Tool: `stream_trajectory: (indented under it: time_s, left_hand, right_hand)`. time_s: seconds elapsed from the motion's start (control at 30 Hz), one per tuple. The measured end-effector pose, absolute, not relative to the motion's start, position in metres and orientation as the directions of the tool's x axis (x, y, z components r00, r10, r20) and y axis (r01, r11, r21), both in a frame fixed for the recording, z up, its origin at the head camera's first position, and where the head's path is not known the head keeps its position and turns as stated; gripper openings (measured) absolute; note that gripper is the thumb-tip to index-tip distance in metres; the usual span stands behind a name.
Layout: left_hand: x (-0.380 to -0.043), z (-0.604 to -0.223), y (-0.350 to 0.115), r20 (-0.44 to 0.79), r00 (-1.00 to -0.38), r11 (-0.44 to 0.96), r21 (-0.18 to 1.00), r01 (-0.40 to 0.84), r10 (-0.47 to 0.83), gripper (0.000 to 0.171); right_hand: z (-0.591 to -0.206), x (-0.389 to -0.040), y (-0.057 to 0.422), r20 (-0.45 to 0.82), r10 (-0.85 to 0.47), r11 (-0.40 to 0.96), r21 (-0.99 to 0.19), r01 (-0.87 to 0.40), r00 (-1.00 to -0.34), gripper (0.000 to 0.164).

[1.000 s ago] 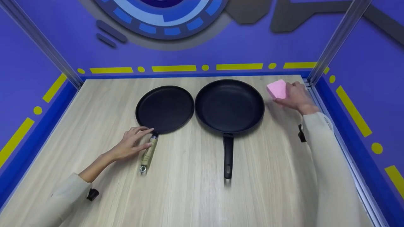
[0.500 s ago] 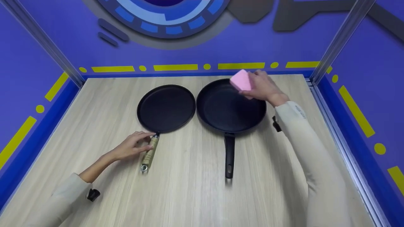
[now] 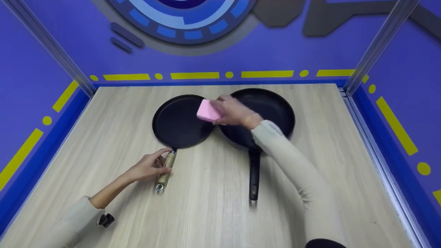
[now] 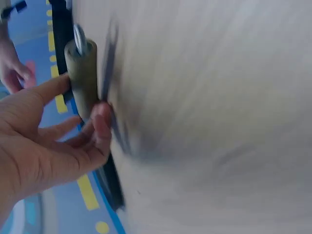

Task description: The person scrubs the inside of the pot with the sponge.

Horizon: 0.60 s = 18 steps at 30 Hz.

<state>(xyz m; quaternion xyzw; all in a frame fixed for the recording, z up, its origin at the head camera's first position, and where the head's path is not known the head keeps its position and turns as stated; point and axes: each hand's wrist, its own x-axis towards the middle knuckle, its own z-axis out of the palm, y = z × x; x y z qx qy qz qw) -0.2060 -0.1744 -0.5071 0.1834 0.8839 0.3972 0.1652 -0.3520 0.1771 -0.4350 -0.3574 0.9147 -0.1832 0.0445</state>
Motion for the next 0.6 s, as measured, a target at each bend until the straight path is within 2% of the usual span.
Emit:
stream_trajectory:
  time_s: [0.2, 0.33, 0.43, 0.6]
  left_hand:
    - [-0.202, -0.505, -0.168, -0.163, -0.903, 0.645, 0.749, 0.150, 0.398, 0.070]
    - [-0.204, -0.505, -0.168, -0.190, -0.900, 0.644, 0.756, 0.121, 0.392, 0.074]
    - [-0.205, -0.505, -0.170, -0.208, -0.889, 0.628, 0.771, 0.107, 0.407, 0.075]
    - [-0.207, -0.504, -0.172, -0.230, -0.873, 0.597, 0.798, 0.085, 0.431, 0.075]
  right_hand:
    - [-0.463, -0.352, 0.137, 0.073, -0.786, 0.571, -0.295, -0.766, -0.614, 0.066]
    - [-0.474, -0.353, 0.119, 0.056, -0.823, 0.541, -0.227, -0.810, -0.565, 0.057]
    - [-0.479, -0.353, 0.110, -0.008, -0.831, 0.546, -0.205, -0.812, -0.556, 0.051]
    - [-0.481, -0.352, 0.102, -0.110, -0.806, 0.589, -0.230, -0.774, -0.581, 0.051]
